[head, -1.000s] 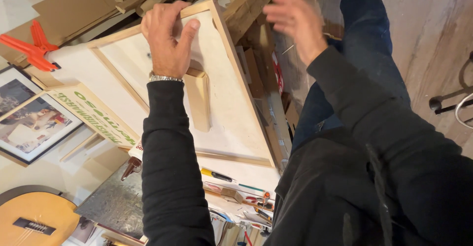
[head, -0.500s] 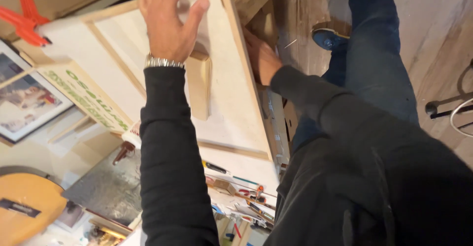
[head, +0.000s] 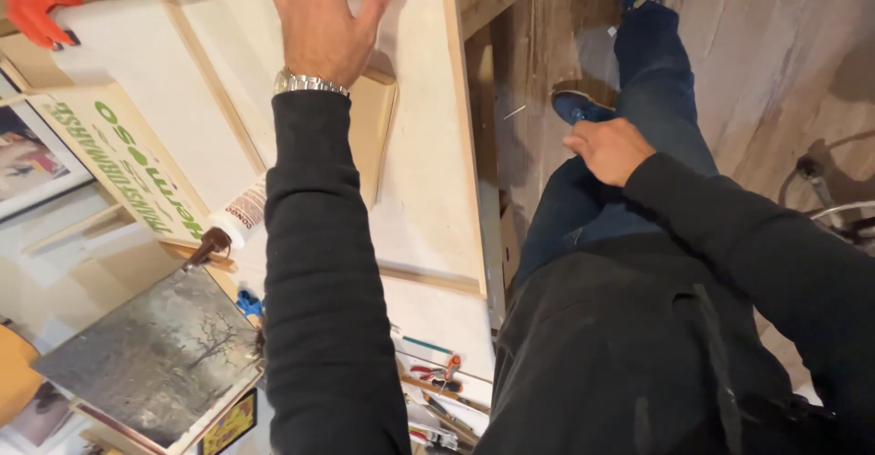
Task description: Glue and assemble a wooden picture frame on a workbench.
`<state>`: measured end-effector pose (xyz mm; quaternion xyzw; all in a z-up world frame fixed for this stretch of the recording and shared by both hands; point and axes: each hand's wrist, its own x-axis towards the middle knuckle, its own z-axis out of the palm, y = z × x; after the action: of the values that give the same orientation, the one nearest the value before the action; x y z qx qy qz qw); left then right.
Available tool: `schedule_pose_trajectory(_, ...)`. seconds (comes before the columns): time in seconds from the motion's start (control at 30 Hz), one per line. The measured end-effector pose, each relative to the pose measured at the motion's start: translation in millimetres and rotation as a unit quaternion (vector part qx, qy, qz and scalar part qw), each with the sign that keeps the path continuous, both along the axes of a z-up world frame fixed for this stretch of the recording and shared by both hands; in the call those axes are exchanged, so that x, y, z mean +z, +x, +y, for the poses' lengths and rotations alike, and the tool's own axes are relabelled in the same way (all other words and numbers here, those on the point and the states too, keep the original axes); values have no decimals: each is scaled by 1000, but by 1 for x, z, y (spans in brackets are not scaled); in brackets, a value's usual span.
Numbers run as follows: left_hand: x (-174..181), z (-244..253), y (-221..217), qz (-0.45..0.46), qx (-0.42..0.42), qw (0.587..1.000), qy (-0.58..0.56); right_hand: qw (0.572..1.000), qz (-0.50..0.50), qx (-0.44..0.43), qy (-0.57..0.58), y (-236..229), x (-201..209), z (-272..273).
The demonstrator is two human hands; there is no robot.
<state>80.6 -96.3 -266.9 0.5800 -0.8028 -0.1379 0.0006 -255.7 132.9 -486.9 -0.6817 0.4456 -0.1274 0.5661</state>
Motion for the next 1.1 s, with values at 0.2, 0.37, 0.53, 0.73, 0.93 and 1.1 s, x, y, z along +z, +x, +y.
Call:
schedule_pose_trajectory(0.2, 38, 84, -12, -27, 106, 992, -58, 994, 89, -45, 35, -26, 54, -31)
schedule_pose_trajectory(0.37, 38, 192, -4, -53, 231, 971, -5, 958, -170, -180, 148, -36, 94, -35)
schedule_pose_trajectory(0.53, 37, 222, 3, -35, 272, 961, -18, 935, -85, -204, 279, -29, 118, -31)
schedule_pose_trajectory(0.73, 90, 188, -65, 233, 361, 903, 31, 932, -285, -150, 164, -8, 170, -46)
schedule_pose_trajectory(0.93, 74, 156, -150, 265, 145, 933, 197, 758, -576, -203, 228, 18, 187, -65)
schedule_pose_trajectory(1.1, 29, 109, -112, 65, 215, 959, 172, 746, -432, -344, 370, 11, 122, -43)
